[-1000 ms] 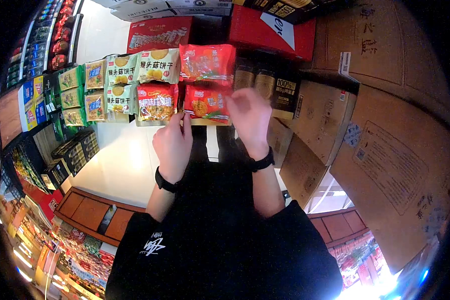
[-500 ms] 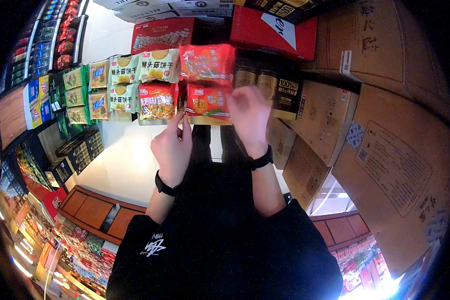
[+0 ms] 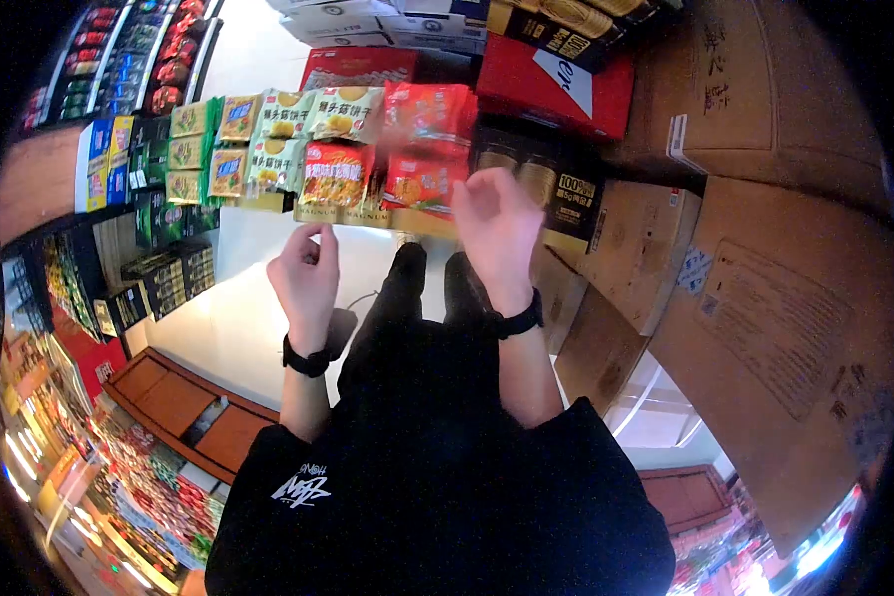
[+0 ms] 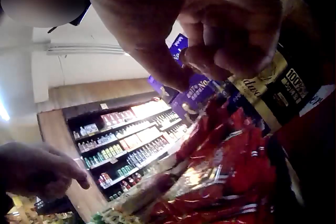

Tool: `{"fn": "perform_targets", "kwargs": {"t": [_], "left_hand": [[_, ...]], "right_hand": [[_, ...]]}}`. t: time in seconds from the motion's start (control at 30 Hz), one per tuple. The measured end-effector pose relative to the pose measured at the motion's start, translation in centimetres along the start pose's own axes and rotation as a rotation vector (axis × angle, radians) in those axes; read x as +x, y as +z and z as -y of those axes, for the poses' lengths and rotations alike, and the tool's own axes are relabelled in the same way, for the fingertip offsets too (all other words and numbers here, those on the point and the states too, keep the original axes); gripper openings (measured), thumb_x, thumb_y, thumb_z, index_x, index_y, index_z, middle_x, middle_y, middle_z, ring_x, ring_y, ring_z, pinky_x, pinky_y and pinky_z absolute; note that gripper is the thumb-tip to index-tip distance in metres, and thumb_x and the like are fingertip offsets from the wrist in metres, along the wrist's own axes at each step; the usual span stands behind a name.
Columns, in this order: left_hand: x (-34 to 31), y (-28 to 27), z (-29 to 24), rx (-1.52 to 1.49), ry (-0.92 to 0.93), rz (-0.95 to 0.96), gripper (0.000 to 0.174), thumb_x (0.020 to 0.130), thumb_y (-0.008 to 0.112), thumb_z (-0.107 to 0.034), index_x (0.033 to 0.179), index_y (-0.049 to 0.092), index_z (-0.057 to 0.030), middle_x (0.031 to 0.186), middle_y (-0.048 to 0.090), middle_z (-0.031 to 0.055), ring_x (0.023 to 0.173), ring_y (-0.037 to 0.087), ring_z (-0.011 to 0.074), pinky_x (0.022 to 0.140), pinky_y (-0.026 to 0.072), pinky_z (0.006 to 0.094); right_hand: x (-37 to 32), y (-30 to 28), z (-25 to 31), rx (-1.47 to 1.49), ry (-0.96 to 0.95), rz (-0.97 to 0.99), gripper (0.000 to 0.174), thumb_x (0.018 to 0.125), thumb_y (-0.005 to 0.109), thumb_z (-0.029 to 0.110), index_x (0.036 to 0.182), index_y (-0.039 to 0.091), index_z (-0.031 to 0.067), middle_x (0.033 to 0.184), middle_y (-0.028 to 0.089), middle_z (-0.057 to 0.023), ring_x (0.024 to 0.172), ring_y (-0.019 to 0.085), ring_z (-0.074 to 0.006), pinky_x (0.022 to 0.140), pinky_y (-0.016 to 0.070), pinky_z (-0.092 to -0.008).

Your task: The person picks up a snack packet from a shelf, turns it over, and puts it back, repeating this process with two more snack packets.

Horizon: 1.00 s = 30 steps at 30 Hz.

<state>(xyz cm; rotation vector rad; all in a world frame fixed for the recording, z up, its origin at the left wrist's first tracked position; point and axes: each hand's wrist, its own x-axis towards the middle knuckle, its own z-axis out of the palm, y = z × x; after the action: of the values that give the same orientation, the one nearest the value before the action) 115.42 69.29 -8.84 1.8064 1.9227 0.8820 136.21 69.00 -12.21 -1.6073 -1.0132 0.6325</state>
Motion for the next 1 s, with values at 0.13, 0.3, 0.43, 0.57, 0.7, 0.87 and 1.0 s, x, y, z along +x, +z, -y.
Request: {"fn": "perform_targets", "kwargs": {"t": [0.13, 0.3, 0.43, 0.57, 0.7, 0.87, 1.0], "left_hand": [[-1.2, -3.5, 0.5, -0.046, -0.096, -0.094, 0.012, 0.088, 0.066, -0.01, 0.085, 0.066, 0.0014, 0.049, 0.045, -0.0012, 0.046, 0.037, 0.0035, 0.044, 0.0293, 0.0225], [-2.7, -9.0, 3.0, -0.117, -0.147, -0.258, 0.008, 0.085, 0.067, -0.009, 0.082, 0.066, -0.0011, 0.047, 0.049, 0.0025, 0.042, 0.041, 0.0067, 0.045, 0.0343, 0.0234], [-4.8, -13.7, 7.8, -0.216, -0.217, -0.395, 0.008, 0.085, 0.066, -0.007, 0.082, 0.065, -0.0002, 0.046, 0.043, 0.0002, 0.043, 0.034, 0.005, 0.044, 0.0292, 0.023], [-7.8, -20.1, 13.6, -0.255, -0.297, -0.548, 0.008, 0.085, 0.066, -0.006, 0.082, 0.065, 0.0003, 0.046, 0.041, -0.0005, 0.044, 0.033, 0.0041, 0.044, 0.0278, 0.0226], [-11.4, -27.0, 19.3, -0.255, -0.43, -0.716, 0.007, 0.085, 0.065, -0.006, 0.081, 0.065, 0.0003, 0.046, 0.043, -0.0008, 0.044, 0.035, 0.0037, 0.044, 0.0292, 0.0223], [-17.3, -35.2, 24.6, -0.221, -0.533, -0.901, 0.007, 0.085, 0.065, -0.006, 0.081, 0.066, 0.0001, 0.047, 0.044, -0.0014, 0.044, 0.036, 0.0037, 0.044, 0.0301, 0.0225], [-21.2, -39.6, 28.5, -0.195, -0.612, -1.031, 0.007, 0.085, 0.065, -0.006, 0.082, 0.066, 0.0002, 0.047, 0.044, -0.0019, 0.044, 0.035, 0.004, 0.043, 0.0286, 0.0235]], "right_hand": [[-1.1, 0.9, 3.0, 0.04, -0.077, 0.048, 0.015, 0.082, 0.071, 0.004, 0.078, 0.056, 0.0024, 0.062, 0.047, 0.006, 0.055, 0.039, -0.0004, 0.05, 0.0295, -0.018], [-3.6, 4.3, 8.1, 0.086, -0.166, 0.152, 0.018, 0.082, 0.069, 0.003, 0.076, 0.053, 0.0044, 0.059, 0.042, 0.0082, 0.053, 0.035, 0.0005, 0.049, 0.0255, -0.0184], [-7.6, 8.8, 12.4, 0.108, -0.24, 0.282, 0.021, 0.082, 0.067, 0.001, 0.072, 0.049, 0.0051, 0.059, 0.042, 0.0084, 0.053, 0.034, 0.0008, 0.048, 0.0251, -0.0186], [-13.0, 14.9, 16.3, 0.086, -0.314, 0.435, 0.023, 0.082, 0.065, 0.0, 0.07, 0.047, 0.0055, 0.06, 0.041, 0.0083, 0.054, 0.034, 0.0008, 0.049, 0.0258, -0.0181], [-19.0, 20.9, 20.0, 0.092, -0.396, 0.585, 0.023, 0.083, 0.064, -0.002, 0.07, 0.046, 0.0057, 0.062, 0.042, 0.0079, 0.055, 0.035, 0.0006, 0.049, 0.0261, -0.0179], [-26.4, 27.9, 24.2, 0.179, -0.566, 0.75, 0.026, 0.084, 0.062, -0.005, 0.069, 0.043, 0.0061, 0.062, 0.038, 0.0081, 0.055, 0.033, 0.0007, 0.048, 0.0256, -0.0176], [-31.4, 32.3, 27.4, 0.145, -0.549, 0.897, 0.013, 0.077, 0.066, 0.003, 0.07, 0.054, 0.0022, 0.059, 0.056, -0.0042, 0.054, 0.051, -0.01, 0.051, 0.0401, -0.0265]]}}
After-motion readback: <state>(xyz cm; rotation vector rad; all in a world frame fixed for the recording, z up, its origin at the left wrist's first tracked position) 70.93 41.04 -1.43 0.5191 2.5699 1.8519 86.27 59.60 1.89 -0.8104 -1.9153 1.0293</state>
